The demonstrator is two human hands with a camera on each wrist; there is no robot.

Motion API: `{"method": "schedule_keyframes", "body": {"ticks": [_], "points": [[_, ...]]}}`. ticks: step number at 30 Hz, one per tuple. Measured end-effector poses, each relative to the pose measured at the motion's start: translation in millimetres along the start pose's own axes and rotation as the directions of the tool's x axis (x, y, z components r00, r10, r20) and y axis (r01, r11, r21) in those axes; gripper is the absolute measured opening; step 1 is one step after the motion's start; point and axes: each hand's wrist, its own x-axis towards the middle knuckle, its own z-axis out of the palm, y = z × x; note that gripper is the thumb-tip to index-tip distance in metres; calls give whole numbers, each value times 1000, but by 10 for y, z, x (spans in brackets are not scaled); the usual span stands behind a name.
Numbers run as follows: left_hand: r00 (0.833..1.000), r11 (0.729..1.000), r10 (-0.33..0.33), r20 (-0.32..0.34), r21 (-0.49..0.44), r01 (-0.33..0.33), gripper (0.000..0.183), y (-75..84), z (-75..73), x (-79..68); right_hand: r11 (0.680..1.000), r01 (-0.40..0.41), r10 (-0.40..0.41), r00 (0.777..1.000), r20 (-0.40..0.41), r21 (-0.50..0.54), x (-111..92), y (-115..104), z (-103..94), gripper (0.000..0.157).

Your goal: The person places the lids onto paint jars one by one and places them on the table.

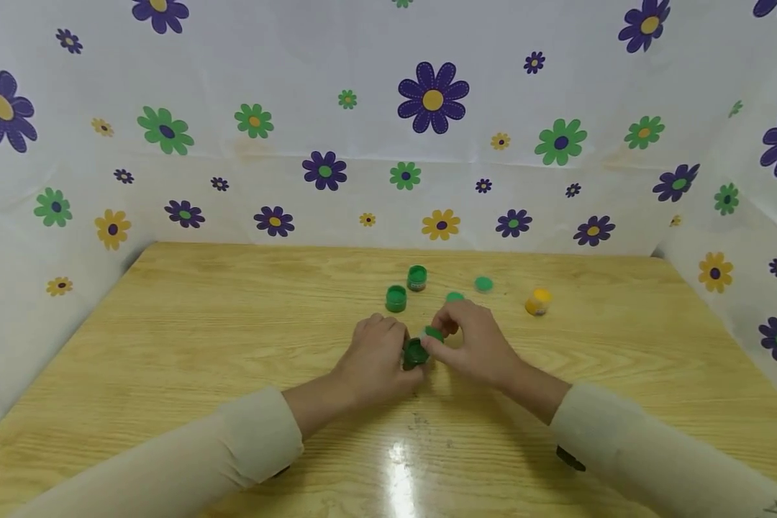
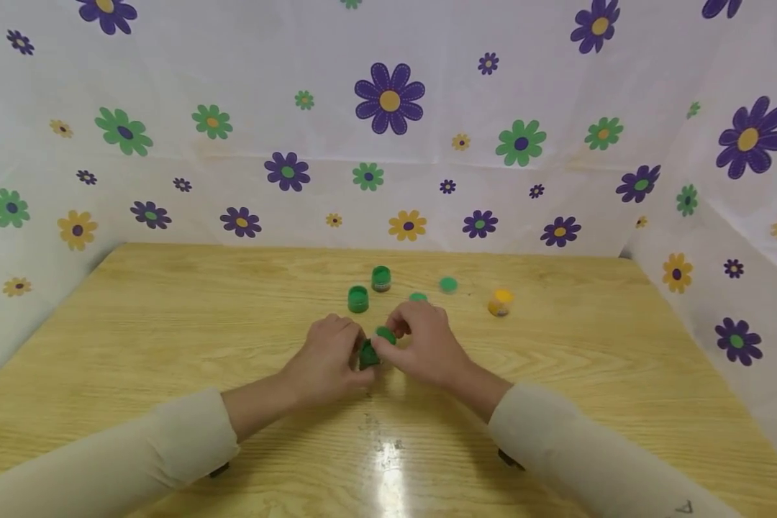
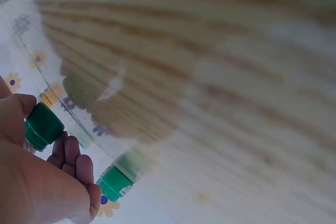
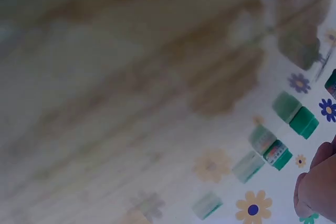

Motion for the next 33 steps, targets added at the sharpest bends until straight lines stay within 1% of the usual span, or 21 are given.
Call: {"method": "schedule_keyframes", "body": {"ticks": [2, 4, 8, 11, 13, 15, 17, 20, 21, 22, 23, 25, 28, 30, 33], "points": [[1000, 1000, -3, -4, 14, 3, 29, -22, -8, 5, 999, -31, 31, 1000, 0, 12, 7, -13, 13, 14], [1000, 1000, 4, -4, 28, -4, 28, -29, -1, 18, 999, -33, 33, 999, 1, -21, 6, -7, 18, 16], [999, 998, 45, 0, 48, -45, 27, -12, 32, 33, 994, 21, -19, 1000, 22, -104, -7, 32, 23, 20], [997, 996, 74, 7, 52, -74, 27, -4, 52, 32, 991, 51, -44, 998, 55, -121, -15, 33, 39, 23], [997, 996, 76, 5, 38, -76, 26, -1, 50, 32, 992, 43, -37, 998, 55, -118, -14, 16, 52, 24], [997, 997, 71, 0, 25, -71, 24, -3, 40, 32, 998, 6, -3, 999, 44, -70, -10, -20, 61, 23], [998, 998, 61, -9, 19, -61, 24, -14, 33, 34, 998, -68, 67, 997, 39, 9, -9, -63, 68, 22], [998, 998, 53, -14, 21, -53, 24, -40, 25, 30, 975, -184, 179, 983, 49, 128, -17, -116, 78, 22], [999, 999, 51, -15, 20, -50, 25, -47, 23, 29, 966, -213, 208, 977, 52, 143, -22, -123, 79, 23], [999, 999, 49, -17, 17, -49, 26, -53, 24, 33, 963, -226, 221, 974, 52, 144, -24, -119, 80, 23], [999, 999, 48, -16, 11, -47, 27, -57, 25, 35, 966, -222, 217, 975, 49, 134, -24, -105, 80, 23], [999, 999, 41, -14, 3, -41, 28, -60, 24, 39, 979, -179, 176, 984, 39, 97, -19, -64, 75, 23], [999, 999, 34, -14, -2, -34, 29, -61, 22, 47, 997, -77, 76, 997, 20, 31, 0, 3, 61, 22], [999, 999, 33, -9, -1, -33, 29, -60, 17, 48, 1000, -21, 21, 999, 24, -3, 10, 37, 58, 22], [999, 999, 40, -10, 9, -40, 28, -61, 21, 48, 997, 36, -33, 999, 42, -63, 12, 55, 62, 22]]}}
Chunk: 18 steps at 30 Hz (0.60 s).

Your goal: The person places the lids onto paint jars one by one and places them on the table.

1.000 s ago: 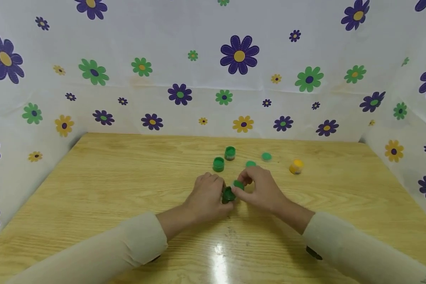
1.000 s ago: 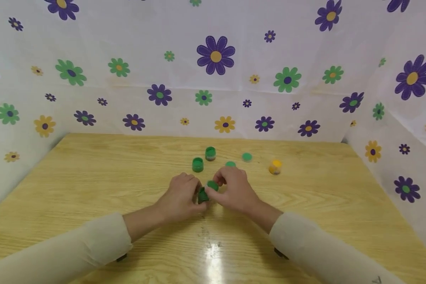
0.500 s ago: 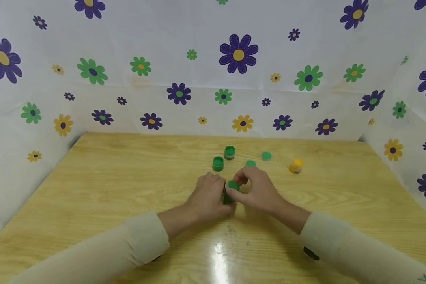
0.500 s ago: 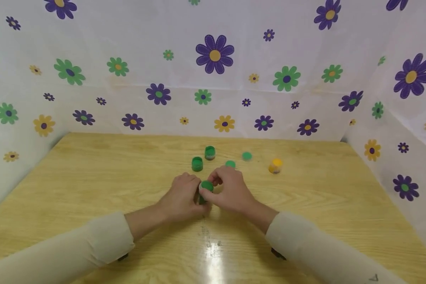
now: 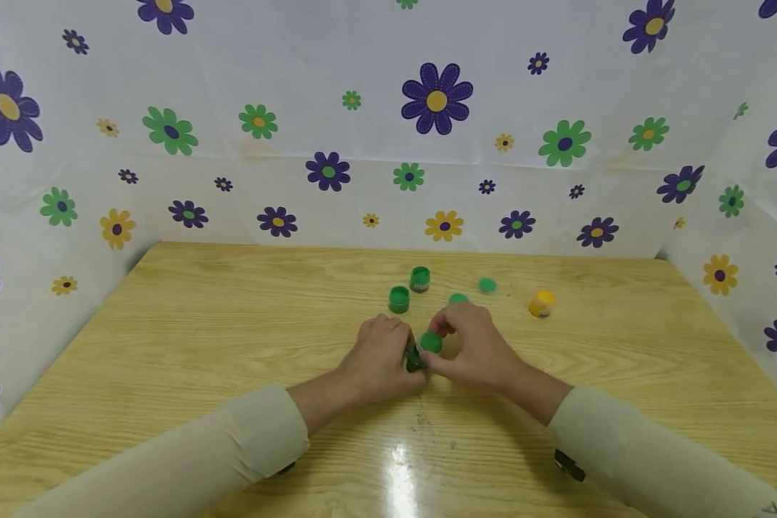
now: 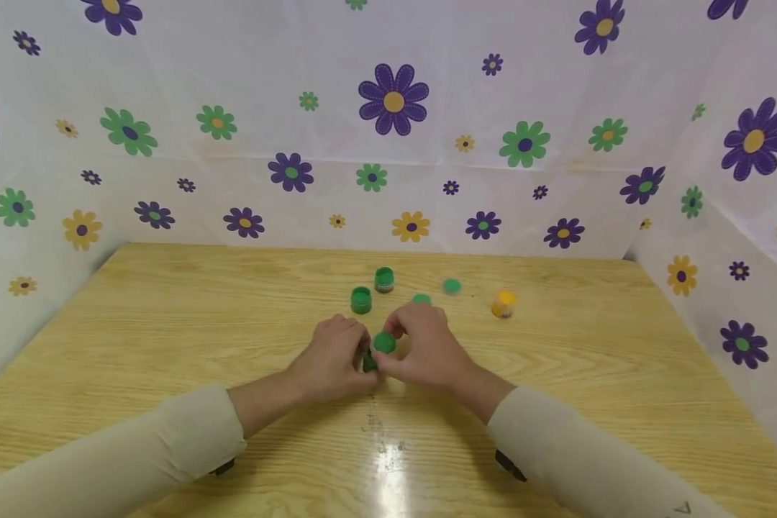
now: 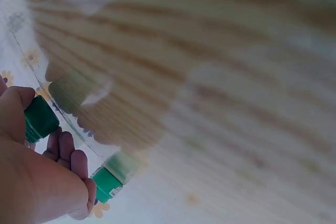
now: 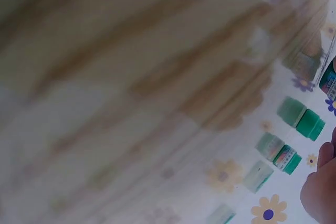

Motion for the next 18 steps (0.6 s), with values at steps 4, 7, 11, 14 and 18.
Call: {"method": "schedule_keyframes", "body": {"ticks": [4, 7, 11, 14, 18], "points": [[1000, 1000, 18, -11, 10, -18, 26, 0, 19, 5, 997, 38, -37, 999, 13, -65, -9, -7, 7, 21], [999, 1000, 30, -14, 4, -29, 25, 7, 23, 3, 995, 53, -53, 999, 3, -80, -16, -12, 12, 19], [999, 999, 33, -2, -5, -33, 26, 23, 14, -4, 995, 69, -69, 998, 3, -77, -20, -7, 23, 20], [999, 1000, 31, 7, -3, -31, 28, 27, 12, -10, 993, 90, -89, 996, 15, -73, -22, -7, 36, 23], [999, 999, 38, 3, 2, -38, 29, 24, 13, -15, 989, 124, -123, 992, 13, -82, -25, -20, 46, 25]]}}
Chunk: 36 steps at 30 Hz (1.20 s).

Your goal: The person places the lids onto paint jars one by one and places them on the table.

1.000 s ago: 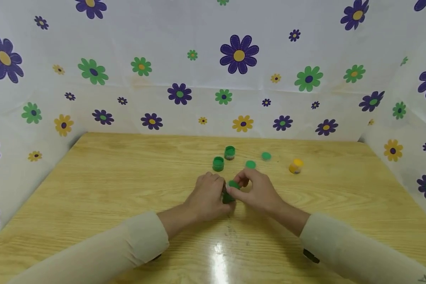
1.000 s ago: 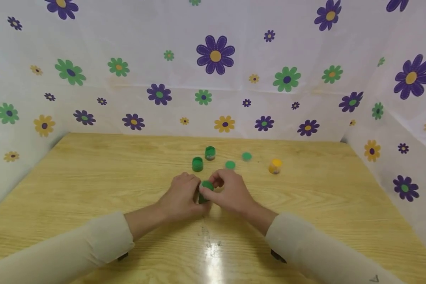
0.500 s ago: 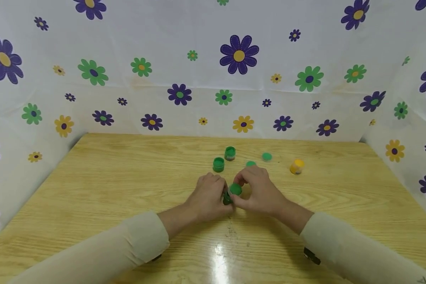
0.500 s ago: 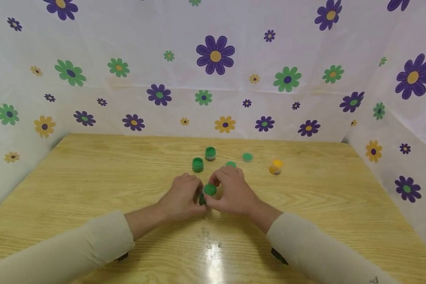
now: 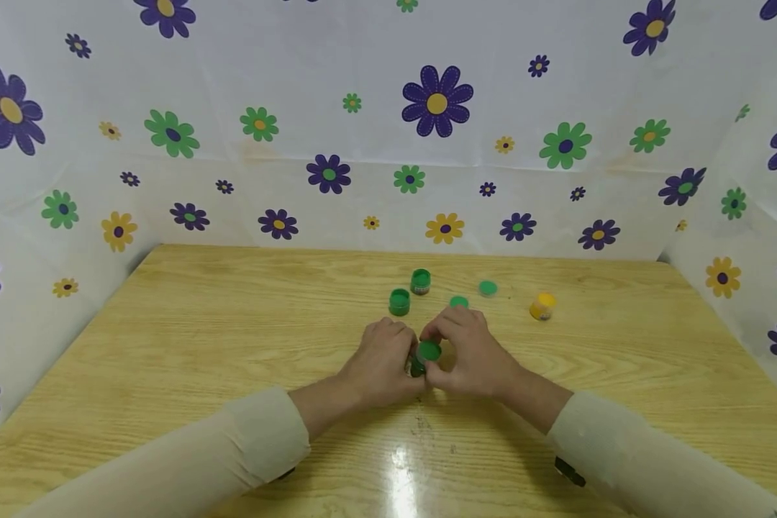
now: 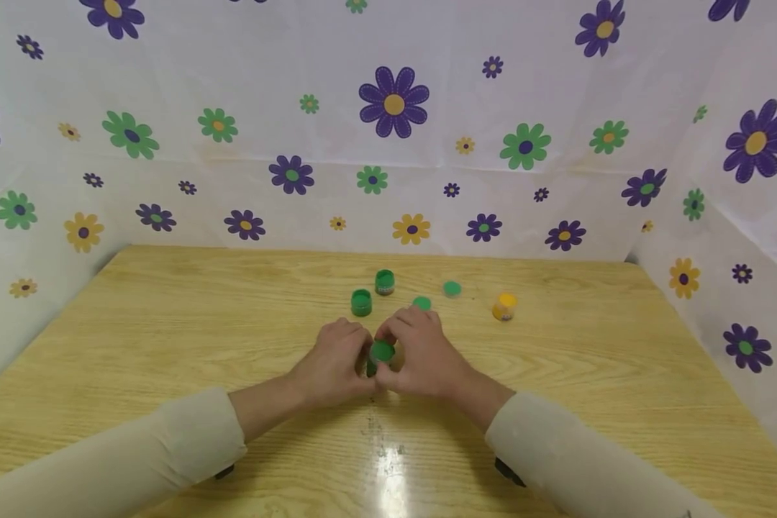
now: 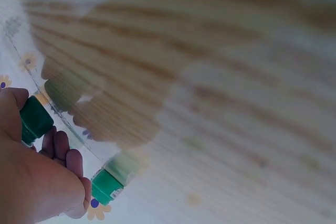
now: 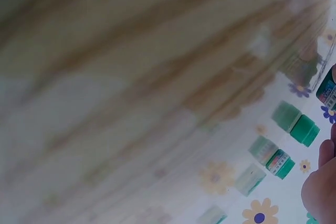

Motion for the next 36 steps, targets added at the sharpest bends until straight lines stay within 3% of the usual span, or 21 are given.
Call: {"method": "schedule_keyframes", "body": {"ticks": [19, 36], "points": [[1000, 1000, 14, -14, -7, -14, 28, -20, 11, 12, 999, 0, 1, 1000, 1, -50, 2, -26, 4, 23], [1000, 1000, 16, -23, -2, -16, 26, -11, 11, 10, 993, -69, 69, 998, -1, -97, 8, -50, 0, 23]]}}
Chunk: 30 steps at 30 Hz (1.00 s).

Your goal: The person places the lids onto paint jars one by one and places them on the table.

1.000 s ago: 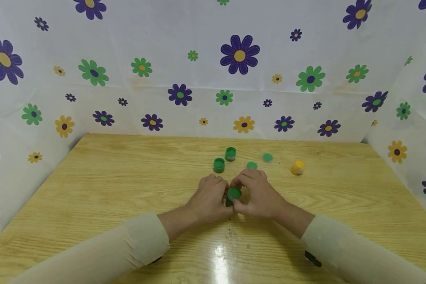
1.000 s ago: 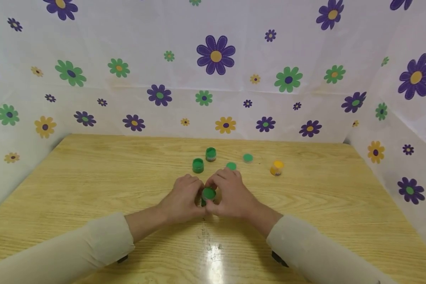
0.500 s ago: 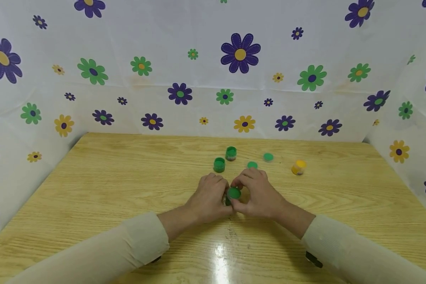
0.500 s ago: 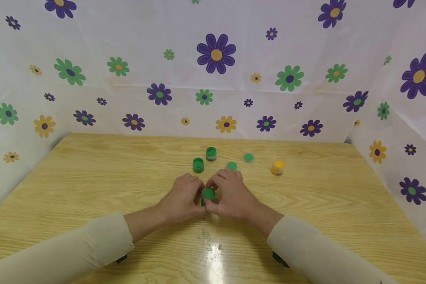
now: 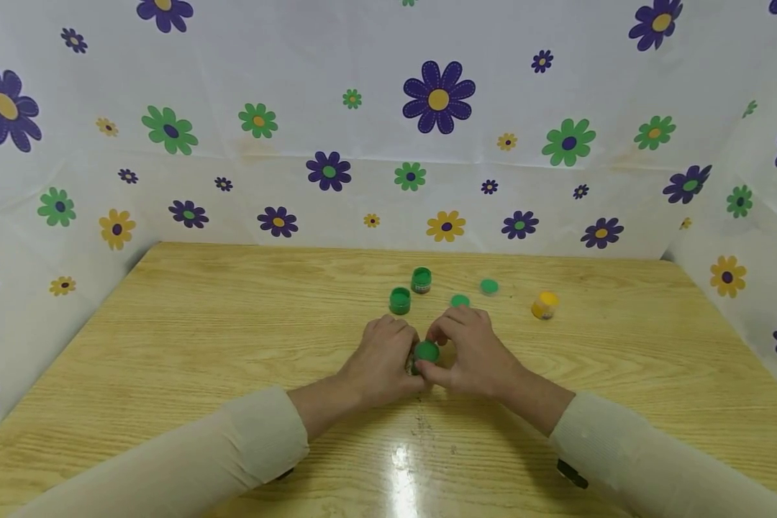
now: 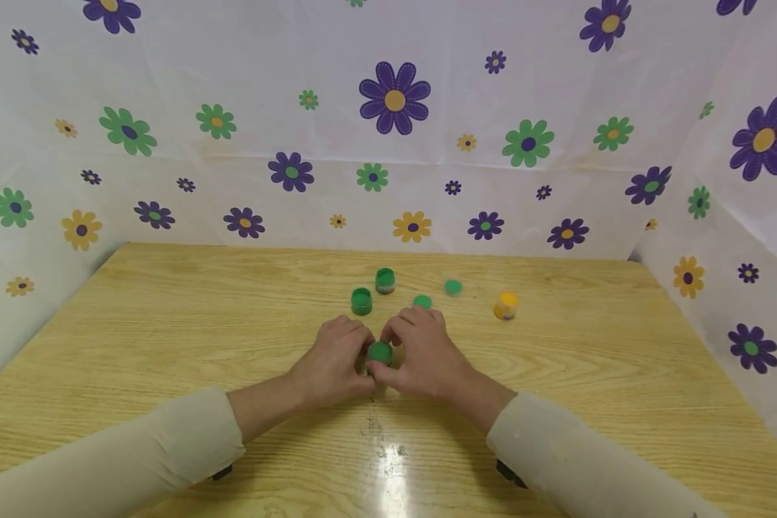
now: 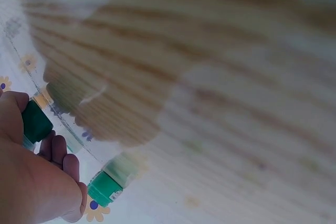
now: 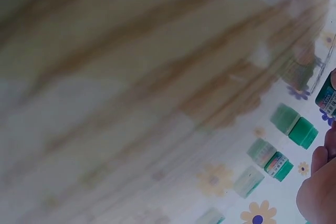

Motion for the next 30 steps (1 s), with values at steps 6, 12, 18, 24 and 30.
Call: {"method": "schedule_keyframes", "body": {"ticks": [6, 12, 18, 24, 30], "points": [[1000, 1000, 9, 3, 14, -9, 26, 16, -6, -10, 999, -29, 29, 1000, 8, -33, -4, 4, 3, 29], [1000, 1000, 18, -3, 9, -18, 25, 12, -3, -13, 996, -81, 83, 996, 33, -42, -12, -15, -7, 36], [1000, 1000, 16, -21, 7, -16, 26, -1, 3, -7, 997, -62, 61, 998, 36, 52, -16, 9, -16, 33], [1000, 999, 12, -25, 32, -12, 27, -5, 6, 1, 994, -4, 1, 1000, 27, 105, -14, 26, -17, 25], [1000, 999, 7, -24, 33, -6, 27, -1, 3, 1, 995, -1, -3, 999, 40, 103, -11, 33, -17, 24]]}}
